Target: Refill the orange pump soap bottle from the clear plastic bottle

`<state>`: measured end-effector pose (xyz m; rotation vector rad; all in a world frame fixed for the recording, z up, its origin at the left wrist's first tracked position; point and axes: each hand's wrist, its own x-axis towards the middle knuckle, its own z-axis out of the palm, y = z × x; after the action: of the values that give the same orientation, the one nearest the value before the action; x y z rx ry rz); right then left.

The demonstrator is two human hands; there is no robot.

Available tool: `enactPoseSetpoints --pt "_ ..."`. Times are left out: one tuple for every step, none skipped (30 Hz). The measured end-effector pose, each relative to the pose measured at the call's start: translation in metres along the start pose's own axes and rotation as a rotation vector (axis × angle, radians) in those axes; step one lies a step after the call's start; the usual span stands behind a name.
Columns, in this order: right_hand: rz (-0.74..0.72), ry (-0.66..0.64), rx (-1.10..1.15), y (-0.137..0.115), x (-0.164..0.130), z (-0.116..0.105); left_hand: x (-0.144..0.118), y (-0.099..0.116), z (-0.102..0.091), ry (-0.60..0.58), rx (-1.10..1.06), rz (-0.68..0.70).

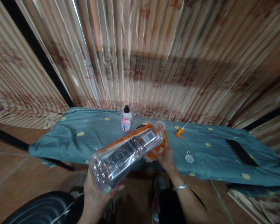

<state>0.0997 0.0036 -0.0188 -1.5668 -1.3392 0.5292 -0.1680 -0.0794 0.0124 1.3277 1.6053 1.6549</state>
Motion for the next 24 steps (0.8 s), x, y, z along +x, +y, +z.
enactPoseSetpoints --pt "0.002 -0.002 -0.002 0.001 0.000 0.000 0.002 -0.003 -0.003 -0.034 -0.012 0.000" --pt "0.007 0.000 -0.005 0.001 0.000 0.000 0.004 -0.005 -0.005 -0.051 -0.002 -0.006" --pt "0.010 0.002 -0.007 0.002 0.000 0.001 0.005 -0.006 -0.006 -0.061 0.005 -0.009" --pt "0.011 0.008 -0.007 0.002 0.000 0.001 0.006 -0.006 -0.007 -0.054 0.014 -0.013" --pt "0.011 0.016 -0.005 0.002 0.000 0.001 0.006 -0.006 -0.007 -0.046 0.020 -0.018" --pt "0.011 0.018 0.000 0.002 0.001 0.001 0.006 -0.004 -0.006 -0.035 0.018 -0.023" --pt "0.012 0.021 0.006 0.001 0.001 0.001 0.005 -0.002 -0.006 -0.025 0.010 -0.026" --pt "0.012 0.016 0.012 0.001 0.001 0.001 0.004 0.000 -0.005 -0.019 0.002 -0.025" --pt "0.014 0.008 0.014 0.000 0.001 0.001 0.004 0.002 -0.004 -0.021 -0.003 -0.021" --pt "0.019 0.002 0.013 0.000 0.001 0.001 0.003 0.004 -0.003 -0.020 -0.004 -0.018" --pt "0.025 -0.001 0.007 0.000 0.001 0.001 0.003 0.005 -0.003 -0.016 -0.003 -0.018" --pt "0.030 -0.003 0.000 -0.001 0.001 0.000 0.003 0.006 -0.003 -0.018 0.002 -0.022" --pt "0.032 -0.005 -0.006 -0.001 0.001 0.000 0.003 0.006 -0.003 -0.010 0.007 -0.032" --pt "0.033 -0.005 -0.011 -0.001 0.001 0.000 0.004 0.005 -0.004 -0.019 0.009 -0.037" --pt "0.032 -0.004 -0.012 -0.001 0.001 0.000 0.005 0.004 -0.005 -0.031 0.011 -0.041" --pt "0.029 -0.006 -0.010 -0.001 0.001 0.000 0.006 0.003 -0.005 -0.039 0.015 -0.044" --pt "0.026 -0.008 -0.008 -0.001 0.001 0.000 0.006 0.002 -0.006 -0.047 0.021 -0.044" --pt "0.025 -0.006 -0.007 -0.001 0.001 0.000 0.006 0.002 -0.006 -0.046 0.029 -0.044" --pt "0.025 -0.005 -0.007 -0.001 0.001 0.000 0.006 0.002 -0.006 -0.035 0.037 -0.044" --pt "0.026 -0.003 -0.008 -0.001 0.001 -0.001 0.006 0.002 -0.006 -0.034 0.044 -0.045" --pt "0.028 -0.004 -0.009 -0.001 0.001 -0.001 0.005 0.002 -0.006 -0.038 0.046 -0.044" --pt "0.032 -0.005 -0.010 -0.001 0.001 -0.001 0.004 0.002 -0.005 -0.042 0.043 -0.044" --pt "0.037 -0.007 -0.010 -0.002 0.001 -0.001 0.003 0.002 -0.005 -0.042 0.036 -0.045" --pt "0.040 -0.006 -0.010 -0.002 0.001 -0.001 0.003 0.001 -0.005 -0.044 0.026 -0.049"
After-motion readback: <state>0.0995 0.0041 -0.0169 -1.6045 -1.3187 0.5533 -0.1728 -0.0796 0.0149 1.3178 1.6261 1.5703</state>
